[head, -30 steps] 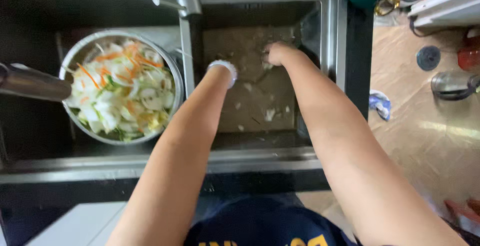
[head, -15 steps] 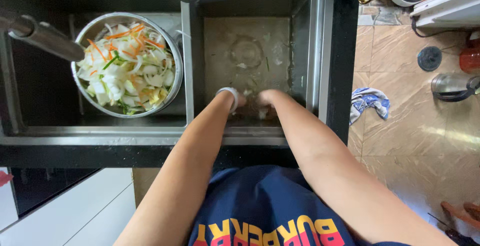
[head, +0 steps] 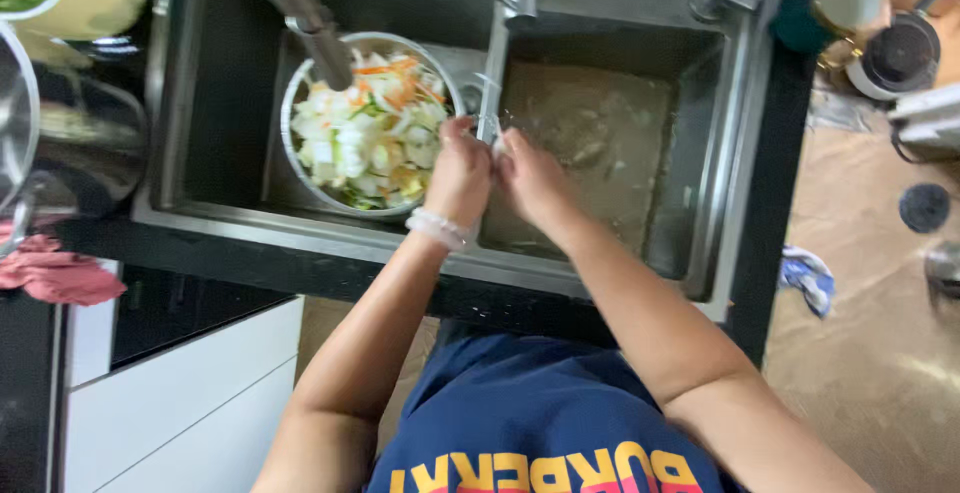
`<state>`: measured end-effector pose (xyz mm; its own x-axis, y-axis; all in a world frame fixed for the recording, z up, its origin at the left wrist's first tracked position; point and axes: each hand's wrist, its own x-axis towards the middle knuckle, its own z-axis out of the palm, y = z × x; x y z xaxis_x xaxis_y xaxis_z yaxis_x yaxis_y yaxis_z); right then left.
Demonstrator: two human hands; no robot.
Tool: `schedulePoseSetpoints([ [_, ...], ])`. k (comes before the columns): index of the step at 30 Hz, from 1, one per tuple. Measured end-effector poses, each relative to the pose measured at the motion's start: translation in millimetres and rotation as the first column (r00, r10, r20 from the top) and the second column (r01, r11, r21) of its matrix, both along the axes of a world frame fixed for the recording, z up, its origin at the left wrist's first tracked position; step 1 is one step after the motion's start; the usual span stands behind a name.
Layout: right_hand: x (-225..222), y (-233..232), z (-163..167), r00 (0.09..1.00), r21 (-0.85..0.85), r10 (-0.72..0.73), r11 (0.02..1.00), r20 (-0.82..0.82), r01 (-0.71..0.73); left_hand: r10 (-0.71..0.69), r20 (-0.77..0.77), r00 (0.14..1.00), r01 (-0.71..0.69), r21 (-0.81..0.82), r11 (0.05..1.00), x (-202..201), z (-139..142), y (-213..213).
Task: The person stirs a mixture in a pan on the stovetop with a wooden spatula, then moves to the sink and rinses shredded cabbage and carrot in a metal colander under running water. They repeatedly drain the water, refill, and squeeze the vegetables, leaving the rinsed vegetables in the colander in the sink.
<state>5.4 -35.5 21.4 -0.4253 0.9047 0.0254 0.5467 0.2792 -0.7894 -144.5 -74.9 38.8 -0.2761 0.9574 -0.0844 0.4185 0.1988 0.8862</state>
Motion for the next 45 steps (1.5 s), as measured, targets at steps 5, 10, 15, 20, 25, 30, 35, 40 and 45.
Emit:
schedulePoseSetpoints([
  [5,-126.8,0.6,44.2,0.962,0.195,0.122,0.978,-0.245,-0.074,0.158,-0.031,0.987,-0.146,0.240,0.960,-94.7,40.1,-13.6],
  [10,-183.2,3.2,33.8,0.912,0.119,0.231,0.951,0.339,-0.285,-0.089,-0.632,0.770,0.235,0.150,0.960,-161.5,32.6,-9.4],
  [15,-137.4,-15.7,33.1,0.979,0.169,0.118,0.975,0.163,-0.146,-0.269,-0.723,0.637,-0.010,-0.356,0.934,-156.3,56.0,-22.1],
  [20,-11.8,58.1,-1.5,0.950,-0.147,-0.276,0.943,0.147,0.297,-0.278,-0.787,0.551,0.155,-0.232,0.960,-121.6,57.5,-2.7],
  [25,56.8,154.0,-77.7,0.902,-0.006,-0.192,0.978,0.388,0.211,-0.499,-0.674,0.545,0.615,-0.083,0.784,-6.1,-8.0,67.3],
  [30,47.8,192.6,-122.3,0.752,-0.403,0.216,0.912,0.622,0.071,-0.471,-0.833,0.290,0.388,-0.348,0.854,45.9,-65.1,153.8],
  [35,26.5,162.9,-135.4,0.718,-0.541,0.453,0.831,0.528,-0.126,-0.177,-0.854,0.490,0.425,0.057,0.903,7.5,-61.1,94.7],
  [40,20.1,101.7,-134.9,0.690,-0.664,0.606,0.708,0.396,-0.241,-0.231,-0.716,0.659,0.328,-0.003,0.945,3.6,-43.3,59.3],
  [45,25.8,39.1,-138.0,0.654,-0.798,0.725,0.517,0.216,-0.310,-0.254,-0.720,0.645,0.248,-0.117,0.962,12.2,-30.8,44.3],
])
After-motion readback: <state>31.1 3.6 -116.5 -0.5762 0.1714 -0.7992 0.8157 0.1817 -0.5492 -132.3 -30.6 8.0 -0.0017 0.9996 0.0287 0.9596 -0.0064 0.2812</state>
